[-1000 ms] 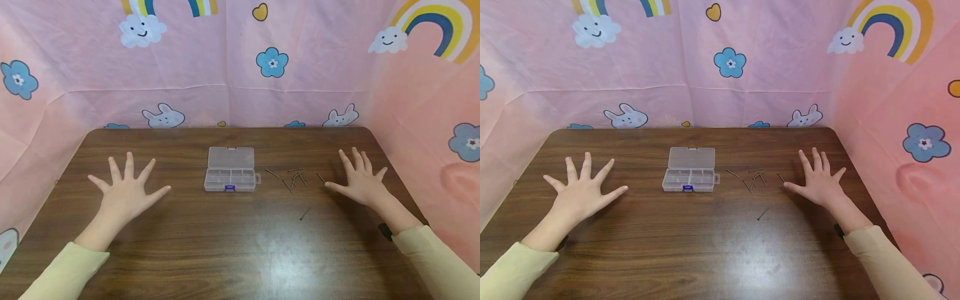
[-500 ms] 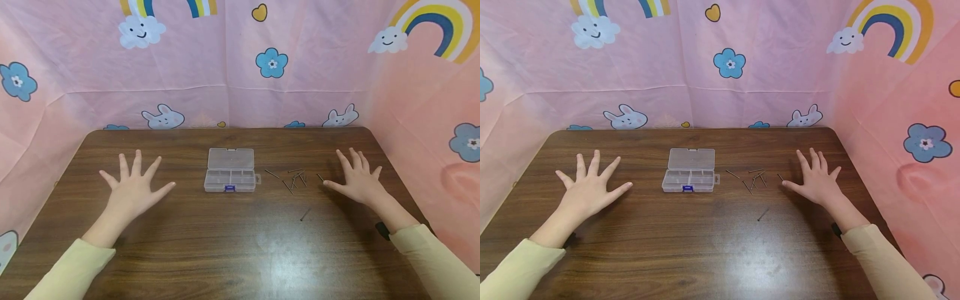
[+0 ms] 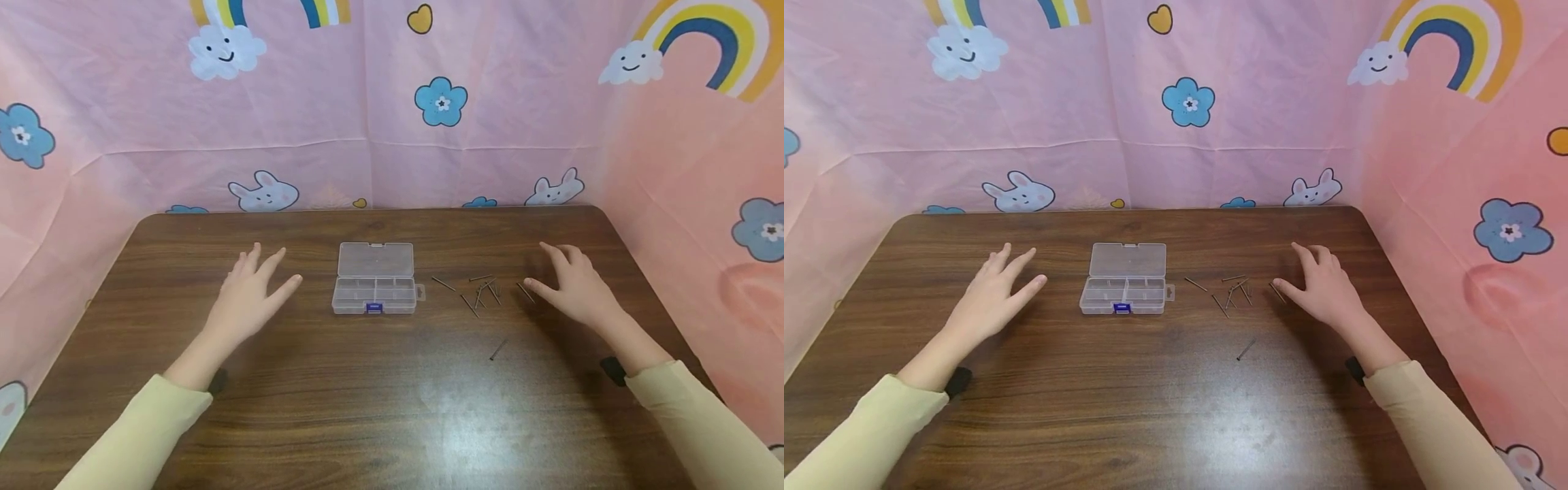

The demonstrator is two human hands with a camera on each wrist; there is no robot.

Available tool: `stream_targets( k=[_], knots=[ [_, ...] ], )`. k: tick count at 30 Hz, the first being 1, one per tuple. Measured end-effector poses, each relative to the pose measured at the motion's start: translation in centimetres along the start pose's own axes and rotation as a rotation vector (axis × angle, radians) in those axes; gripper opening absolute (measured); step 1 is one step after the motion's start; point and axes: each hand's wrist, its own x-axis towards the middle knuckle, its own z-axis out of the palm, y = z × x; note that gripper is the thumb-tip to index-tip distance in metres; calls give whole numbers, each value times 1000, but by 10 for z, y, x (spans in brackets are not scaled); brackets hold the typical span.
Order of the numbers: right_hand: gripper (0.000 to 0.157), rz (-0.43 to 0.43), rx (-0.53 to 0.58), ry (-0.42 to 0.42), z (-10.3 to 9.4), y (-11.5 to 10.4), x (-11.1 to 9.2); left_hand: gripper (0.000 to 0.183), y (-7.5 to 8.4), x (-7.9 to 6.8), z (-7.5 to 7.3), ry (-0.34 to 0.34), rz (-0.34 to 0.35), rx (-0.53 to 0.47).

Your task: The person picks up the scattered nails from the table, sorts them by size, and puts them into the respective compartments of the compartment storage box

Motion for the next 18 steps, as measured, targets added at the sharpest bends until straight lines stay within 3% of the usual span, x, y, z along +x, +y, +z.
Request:
stream_targets(
  k=[10, 18],
  knots=[
    [69, 24, 178, 31, 0, -10, 0, 73, 26, 12, 5, -109, -41, -320],
    [48, 29, 293, 54, 5, -14, -1, 67, 38, 23, 17, -165, -124, -486]
  ],
)
